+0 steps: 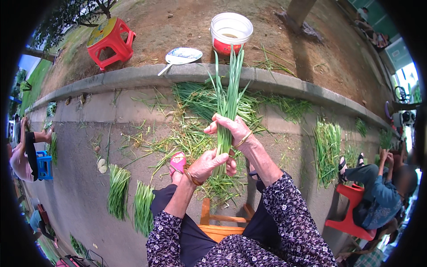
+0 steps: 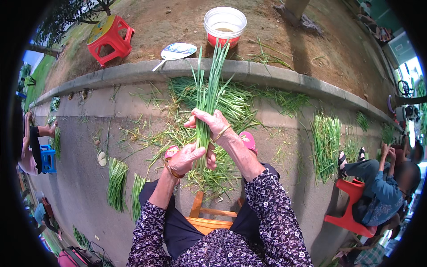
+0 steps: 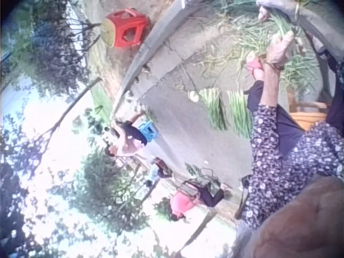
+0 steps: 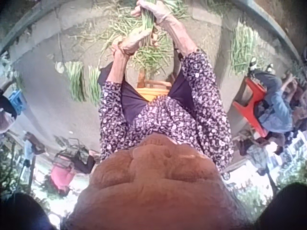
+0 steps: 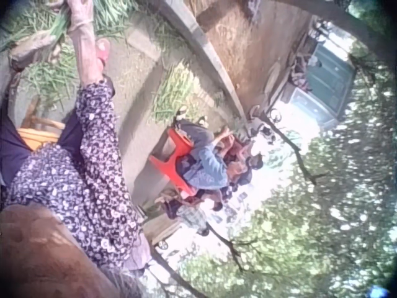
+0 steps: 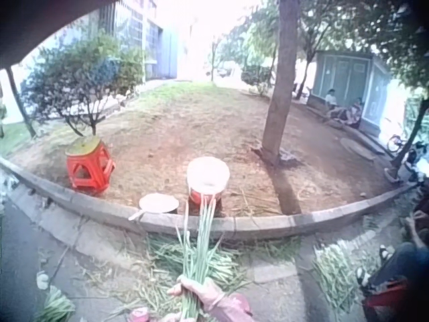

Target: The person holds a bunch of long green stalks in one hand and removes individual dried or yellowed blades with the other hand, placing the cleaned stalks on the ground.

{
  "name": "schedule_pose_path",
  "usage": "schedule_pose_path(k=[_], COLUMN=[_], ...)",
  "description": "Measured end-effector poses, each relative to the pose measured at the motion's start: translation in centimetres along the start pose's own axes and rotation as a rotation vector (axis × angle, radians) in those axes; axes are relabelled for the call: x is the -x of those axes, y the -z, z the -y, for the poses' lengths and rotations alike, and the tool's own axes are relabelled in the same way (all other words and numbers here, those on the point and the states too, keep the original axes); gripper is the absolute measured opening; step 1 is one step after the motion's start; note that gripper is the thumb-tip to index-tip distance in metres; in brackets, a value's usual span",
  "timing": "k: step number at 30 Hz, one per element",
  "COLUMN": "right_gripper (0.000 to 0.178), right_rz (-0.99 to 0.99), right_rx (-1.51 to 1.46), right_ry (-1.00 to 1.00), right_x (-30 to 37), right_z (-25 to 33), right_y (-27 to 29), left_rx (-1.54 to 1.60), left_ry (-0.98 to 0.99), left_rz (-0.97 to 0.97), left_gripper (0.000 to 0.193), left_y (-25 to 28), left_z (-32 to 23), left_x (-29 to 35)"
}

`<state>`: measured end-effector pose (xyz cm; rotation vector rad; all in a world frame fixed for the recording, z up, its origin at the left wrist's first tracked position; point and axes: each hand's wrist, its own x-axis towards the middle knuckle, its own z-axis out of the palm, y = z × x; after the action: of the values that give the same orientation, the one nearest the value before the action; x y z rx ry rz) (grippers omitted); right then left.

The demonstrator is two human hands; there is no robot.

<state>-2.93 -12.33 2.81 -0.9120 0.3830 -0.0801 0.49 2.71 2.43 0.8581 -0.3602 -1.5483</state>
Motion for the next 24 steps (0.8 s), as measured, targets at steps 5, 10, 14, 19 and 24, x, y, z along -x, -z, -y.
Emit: schedule_pose_path(k=[5,10,14,19,24], right_gripper=[0.026,0.031,0.035,0.035,0.027], right_rz=[0.034,0.028,0.038,0.042,0.046], right_rx=[-0.051,-0.075,-0.095,0.004,0.107], right_ry=[0.018,0.025,-0.002,-0.124,-0.1], right_x=[-0.3,-0.4,0.3,1.6,2.3], right_z=[-0.4,-0.4,0.4,0.7,0.1], right_y=[-0.2,0.6,0.1,1.0,1.8], left_rx=[0.216,0.172,0.105,0.083,0.081], left_ry=[0.003,-0.021,-0.08,-0.198,-0.215], left_rz=[-0.038,-0.136,-0.226,-0.305,-0.346], left_gripper=[0.03,0.024,0.024,0.025,0.025], left_y=[-0.2,-0.9,-0.5,-0.7,-1.0], left_z=[-0.1,-0.3,-0.5,-1.2,-1.2], left_x=[0.3,0.0,0.1,0.0,0.1])
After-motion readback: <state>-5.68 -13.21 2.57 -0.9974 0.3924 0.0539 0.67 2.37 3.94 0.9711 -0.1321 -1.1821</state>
